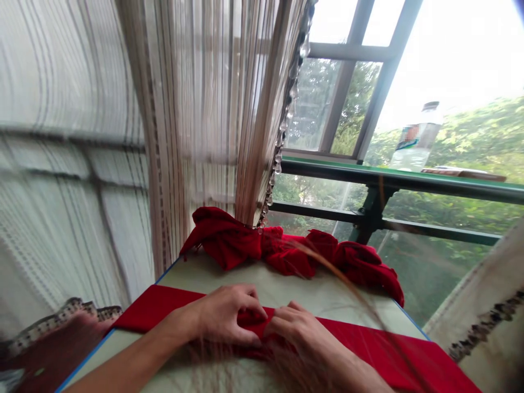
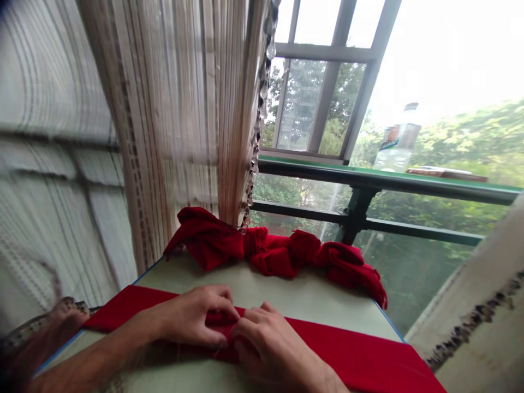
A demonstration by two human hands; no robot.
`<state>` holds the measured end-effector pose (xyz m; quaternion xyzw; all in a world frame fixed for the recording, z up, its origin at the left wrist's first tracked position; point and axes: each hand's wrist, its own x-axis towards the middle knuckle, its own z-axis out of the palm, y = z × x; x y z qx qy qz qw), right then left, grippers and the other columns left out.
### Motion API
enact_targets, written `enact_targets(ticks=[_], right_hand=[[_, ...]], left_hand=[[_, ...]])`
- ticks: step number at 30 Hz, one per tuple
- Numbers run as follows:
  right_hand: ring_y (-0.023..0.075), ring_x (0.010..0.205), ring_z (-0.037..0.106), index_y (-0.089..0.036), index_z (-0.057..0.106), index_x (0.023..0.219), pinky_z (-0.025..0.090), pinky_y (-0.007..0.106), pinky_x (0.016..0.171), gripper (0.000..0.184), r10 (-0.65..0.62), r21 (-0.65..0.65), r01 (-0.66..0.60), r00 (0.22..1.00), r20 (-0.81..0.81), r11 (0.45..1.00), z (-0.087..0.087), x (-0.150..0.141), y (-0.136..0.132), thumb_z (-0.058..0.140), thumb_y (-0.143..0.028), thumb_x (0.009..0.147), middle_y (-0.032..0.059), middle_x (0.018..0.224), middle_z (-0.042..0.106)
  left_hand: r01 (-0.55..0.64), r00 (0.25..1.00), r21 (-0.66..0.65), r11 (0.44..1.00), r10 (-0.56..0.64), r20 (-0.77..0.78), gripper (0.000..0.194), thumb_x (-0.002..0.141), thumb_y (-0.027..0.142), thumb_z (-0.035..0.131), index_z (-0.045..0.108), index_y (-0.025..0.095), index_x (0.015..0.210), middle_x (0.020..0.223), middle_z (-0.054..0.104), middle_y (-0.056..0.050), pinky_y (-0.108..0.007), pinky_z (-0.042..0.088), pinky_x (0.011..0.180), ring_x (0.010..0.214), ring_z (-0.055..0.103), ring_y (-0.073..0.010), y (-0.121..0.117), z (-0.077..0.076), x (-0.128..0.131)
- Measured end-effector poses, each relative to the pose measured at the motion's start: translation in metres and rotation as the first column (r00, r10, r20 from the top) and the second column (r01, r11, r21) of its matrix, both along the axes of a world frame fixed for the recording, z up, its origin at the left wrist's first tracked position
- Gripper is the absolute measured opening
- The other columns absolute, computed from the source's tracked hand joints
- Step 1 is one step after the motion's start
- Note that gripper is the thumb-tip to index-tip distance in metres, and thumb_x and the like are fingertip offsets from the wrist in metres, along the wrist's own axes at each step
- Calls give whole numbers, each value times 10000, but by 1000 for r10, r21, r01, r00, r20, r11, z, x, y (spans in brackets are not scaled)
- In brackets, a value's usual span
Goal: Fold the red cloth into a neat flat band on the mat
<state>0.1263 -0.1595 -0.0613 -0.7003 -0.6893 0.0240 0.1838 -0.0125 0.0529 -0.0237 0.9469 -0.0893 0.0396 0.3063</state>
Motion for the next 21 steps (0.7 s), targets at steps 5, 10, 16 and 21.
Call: enact_targets(ticks=[5, 10, 16, 21], right_hand=[[235, 905, 751, -297, 691, 991, 411, 371, 837, 72, -21, -54, 16, 996, -84, 998, -1, 0, 2, 685, -279, 922, -7, 1030, 826], [234, 915, 742, -294, 668, 984, 410, 376, 867, 49, -64, -87, 55, 991, -117, 995, 16, -11, -3, 655, -275, 941, -6, 1044, 822], [224, 863, 717, -266, 607, 866, 392, 374, 846, 73, -83, -122, 69, 990, -114, 990, 23, -15, -2, 652, -253, 923, -1, 977, 807], [220, 837, 703, -264, 594, 863, 401, 373, 849, 71, -109, -114, 96, 987, -117, 989, 21, -15, -2, 646, -251, 910, 6, 964, 800]], left_hand=[[-10, 1000, 3, 1000, 10, 7, 319, 836, 372, 854, 863, 263, 1135, 1074, 720, -31, -278, 516, 833, 935, 704, -214, 1, -1, -1], [-53, 998, 2, 999, 53, 15, 211, 928, 267, 738, 862, 239, 1096, 1064, 731, -39, -260, 507, 804, 887, 700, -185, 1, -2, 1], [-91, 996, 3, 996, 91, -1, 203, 934, 240, 728, 863, 238, 1084, 1049, 726, -45, -259, 497, 802, 919, 702, -193, 1, -2, 4], [-96, 995, -8, 995, 96, -6, 205, 926, 257, 739, 866, 233, 1085, 1051, 721, -51, -267, 497, 795, 901, 693, -197, 2, -4, 5]])
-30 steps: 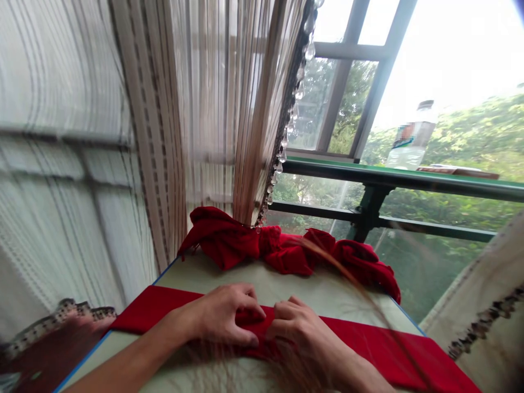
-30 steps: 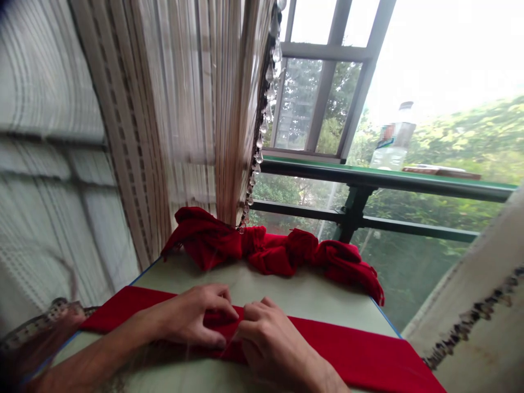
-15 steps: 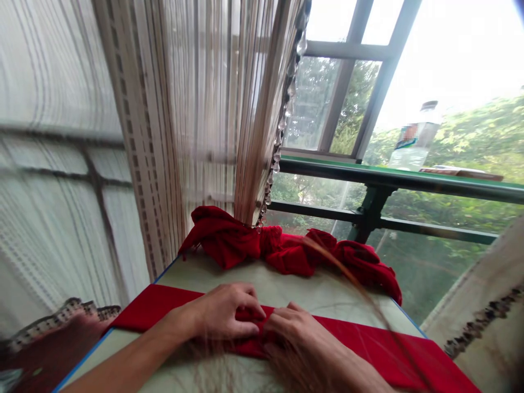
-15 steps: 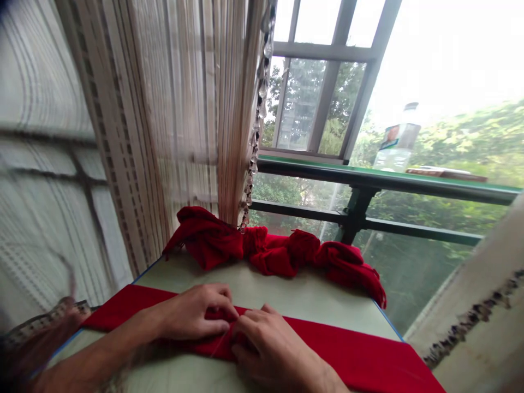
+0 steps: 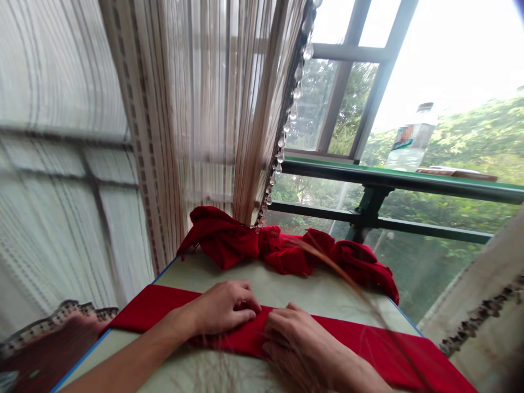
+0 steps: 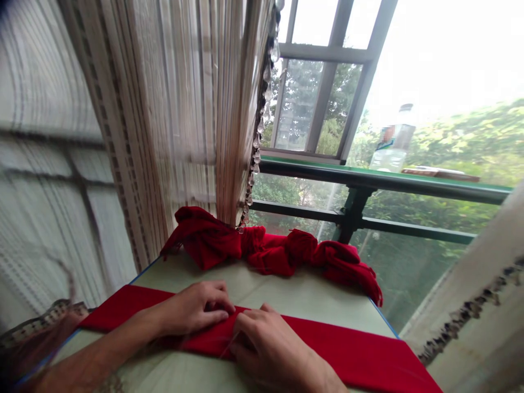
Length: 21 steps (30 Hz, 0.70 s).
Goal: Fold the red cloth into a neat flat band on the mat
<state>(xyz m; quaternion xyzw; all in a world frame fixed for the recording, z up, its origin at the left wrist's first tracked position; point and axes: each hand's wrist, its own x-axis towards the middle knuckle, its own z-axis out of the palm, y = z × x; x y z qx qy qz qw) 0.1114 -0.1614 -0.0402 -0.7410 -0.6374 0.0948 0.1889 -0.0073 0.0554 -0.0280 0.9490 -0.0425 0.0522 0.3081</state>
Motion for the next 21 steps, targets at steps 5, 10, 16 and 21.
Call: enact_targets(ticks=[5, 10, 16, 21], right_hand=[[219, 823, 694, -263, 589, 825, 401, 381, 850, 94, 4, -1, -4, 1000, -2, 1000, -4, 0, 0, 638, -259, 905, -1, 938, 794], [201, 816, 683, -269, 580, 838, 401, 380, 872, 88, -2, 14, 3, 1000, -13, 1000, -2, -3, -1, 624, -203, 876, -28, 935, 787], [214, 815, 674, -272, 538, 791, 424, 397, 862, 153, -8, 19, 9, 1000, -16, 1000, 3, -6, -4, 598, -212, 918, -26, 910, 770], [221, 841, 681, -294, 581, 852, 437, 411, 890, 123, 8, 20, -8, 1000, -4, 1000, 2, -6, -4, 579, -226, 955, -35, 953, 779]], left_hand=[[1, 1000, -10, 1000, -1, 11, 211, 924, 259, 732, 872, 229, 1078, 1033, 716, -53, -261, 496, 786, 875, 689, -190, 1, -2, 0], [11, 999, -18, 1000, -10, 36, 209, 913, 264, 745, 877, 227, 1072, 1030, 730, -52, -251, 486, 768, 859, 696, -183, 2, -3, -1], [6, 999, -16, 1000, -5, 43, 215, 926, 273, 732, 871, 228, 1083, 1035, 738, -50, -251, 494, 777, 865, 701, -185, 1, -4, -2], [1, 999, -16, 1000, -1, 33, 206, 937, 288, 724, 862, 243, 1083, 1061, 746, -45, -256, 501, 800, 903, 711, -194, 0, -2, -3]])
